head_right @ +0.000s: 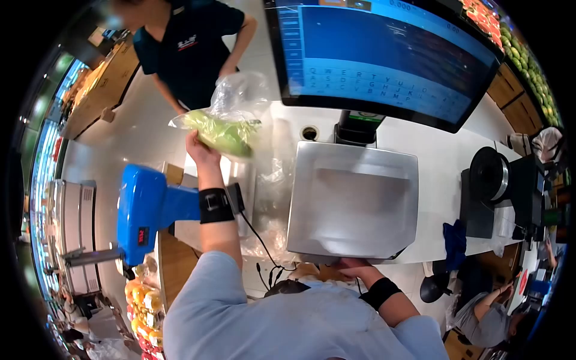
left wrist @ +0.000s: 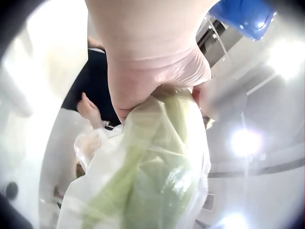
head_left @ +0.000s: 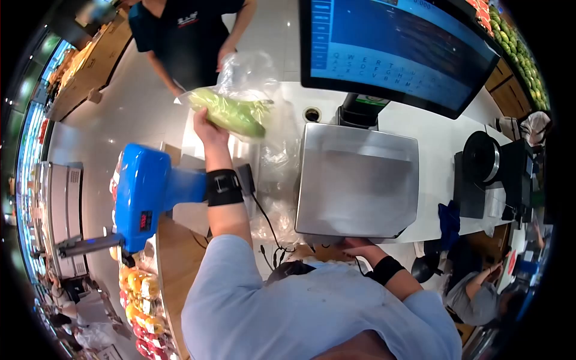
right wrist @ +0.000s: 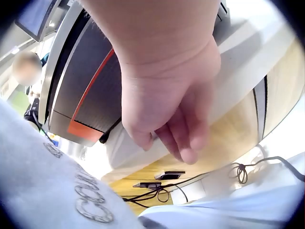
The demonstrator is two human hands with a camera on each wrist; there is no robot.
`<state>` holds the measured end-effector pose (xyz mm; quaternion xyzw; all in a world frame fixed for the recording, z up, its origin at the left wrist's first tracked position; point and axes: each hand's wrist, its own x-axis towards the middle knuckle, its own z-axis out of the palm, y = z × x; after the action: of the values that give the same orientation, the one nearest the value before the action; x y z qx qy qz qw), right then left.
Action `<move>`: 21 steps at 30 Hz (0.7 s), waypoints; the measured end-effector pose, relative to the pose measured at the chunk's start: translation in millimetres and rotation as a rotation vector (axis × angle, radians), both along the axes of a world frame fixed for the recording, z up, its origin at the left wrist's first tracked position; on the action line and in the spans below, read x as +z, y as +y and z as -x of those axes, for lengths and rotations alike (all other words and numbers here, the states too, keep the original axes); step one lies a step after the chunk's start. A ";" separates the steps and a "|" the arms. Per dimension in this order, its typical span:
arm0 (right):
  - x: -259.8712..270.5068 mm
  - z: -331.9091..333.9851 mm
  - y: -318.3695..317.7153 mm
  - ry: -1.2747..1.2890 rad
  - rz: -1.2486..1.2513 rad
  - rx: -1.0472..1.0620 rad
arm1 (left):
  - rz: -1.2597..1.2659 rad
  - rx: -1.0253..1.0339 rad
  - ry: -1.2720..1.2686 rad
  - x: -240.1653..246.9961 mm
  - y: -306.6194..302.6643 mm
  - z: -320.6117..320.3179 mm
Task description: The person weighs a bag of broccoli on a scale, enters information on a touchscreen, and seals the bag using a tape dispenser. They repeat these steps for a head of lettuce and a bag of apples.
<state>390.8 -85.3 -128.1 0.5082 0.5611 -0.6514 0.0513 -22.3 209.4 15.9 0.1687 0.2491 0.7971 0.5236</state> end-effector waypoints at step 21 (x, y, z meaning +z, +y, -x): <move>304.5 49.4 31.6 0.878 -0.457 -0.863 | -0.162 -0.782 -0.002 64.4 -241.3 -181.0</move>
<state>341.4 -53.7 176.4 0.3725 0.4000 -0.6249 -0.5575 158.6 -31.9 80.3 0.2911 0.1019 0.5547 0.7728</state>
